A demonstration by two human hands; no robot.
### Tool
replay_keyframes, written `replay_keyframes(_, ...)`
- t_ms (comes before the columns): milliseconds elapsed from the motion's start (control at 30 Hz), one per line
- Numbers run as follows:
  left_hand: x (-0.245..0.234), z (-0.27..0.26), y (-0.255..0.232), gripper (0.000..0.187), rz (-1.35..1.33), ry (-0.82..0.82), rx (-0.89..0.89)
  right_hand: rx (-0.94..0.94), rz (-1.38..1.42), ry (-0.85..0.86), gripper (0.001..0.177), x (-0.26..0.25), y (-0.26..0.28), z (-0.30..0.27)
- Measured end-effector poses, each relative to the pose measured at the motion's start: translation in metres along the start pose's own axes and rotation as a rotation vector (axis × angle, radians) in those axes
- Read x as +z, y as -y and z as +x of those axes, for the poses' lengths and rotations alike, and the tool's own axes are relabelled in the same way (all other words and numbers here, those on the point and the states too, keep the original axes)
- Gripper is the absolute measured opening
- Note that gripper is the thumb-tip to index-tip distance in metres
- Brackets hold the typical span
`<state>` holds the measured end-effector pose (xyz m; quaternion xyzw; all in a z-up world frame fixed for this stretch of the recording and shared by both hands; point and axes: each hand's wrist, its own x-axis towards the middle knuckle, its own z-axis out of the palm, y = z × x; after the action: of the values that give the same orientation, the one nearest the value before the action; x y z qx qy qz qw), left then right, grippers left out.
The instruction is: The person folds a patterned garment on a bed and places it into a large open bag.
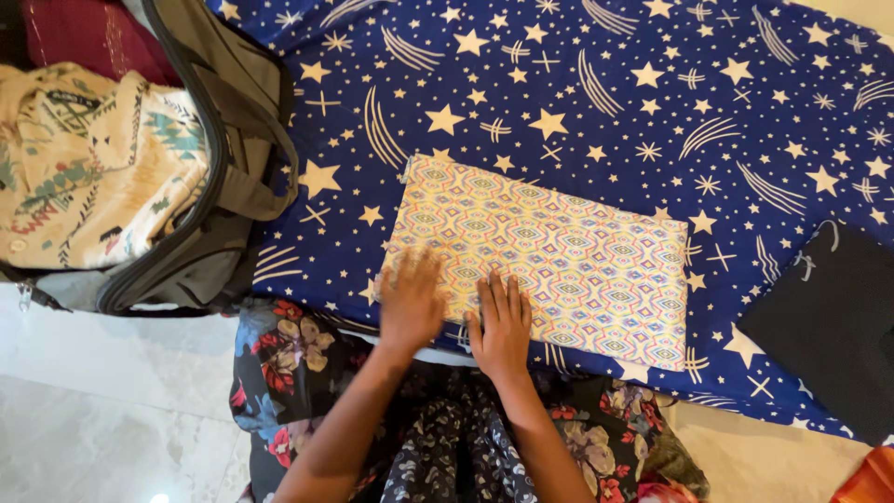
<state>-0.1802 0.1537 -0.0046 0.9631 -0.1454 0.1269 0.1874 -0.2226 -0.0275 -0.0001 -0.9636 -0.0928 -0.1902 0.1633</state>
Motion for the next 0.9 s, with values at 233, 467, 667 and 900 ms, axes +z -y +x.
replay_keyframes(233, 0.011, -0.013, -0.033, 0.057, -0.139, -0.022, 0.200, 0.026, 0.019, -0.077, 0.049, -0.009, -0.013, 0.029)
replay_keyframes(467, 0.014, -0.014, -0.036, 0.057, -0.084, -0.026, 0.193, 0.104, -0.077, -0.045, 0.050, 0.004, -0.016, 0.037)
replay_keyframes(667, 0.009, 0.009, -0.056, 0.058, -0.234, -0.002, 0.137, 0.108, -0.110, -0.005, 0.057, 0.009, -0.022, 0.032)
replay_keyframes(900, 0.026, 0.066, -0.051, 0.056, -0.184, 0.026, 0.256, 0.138, -0.093, -0.028, 0.053, 0.010, -0.019, 0.032)
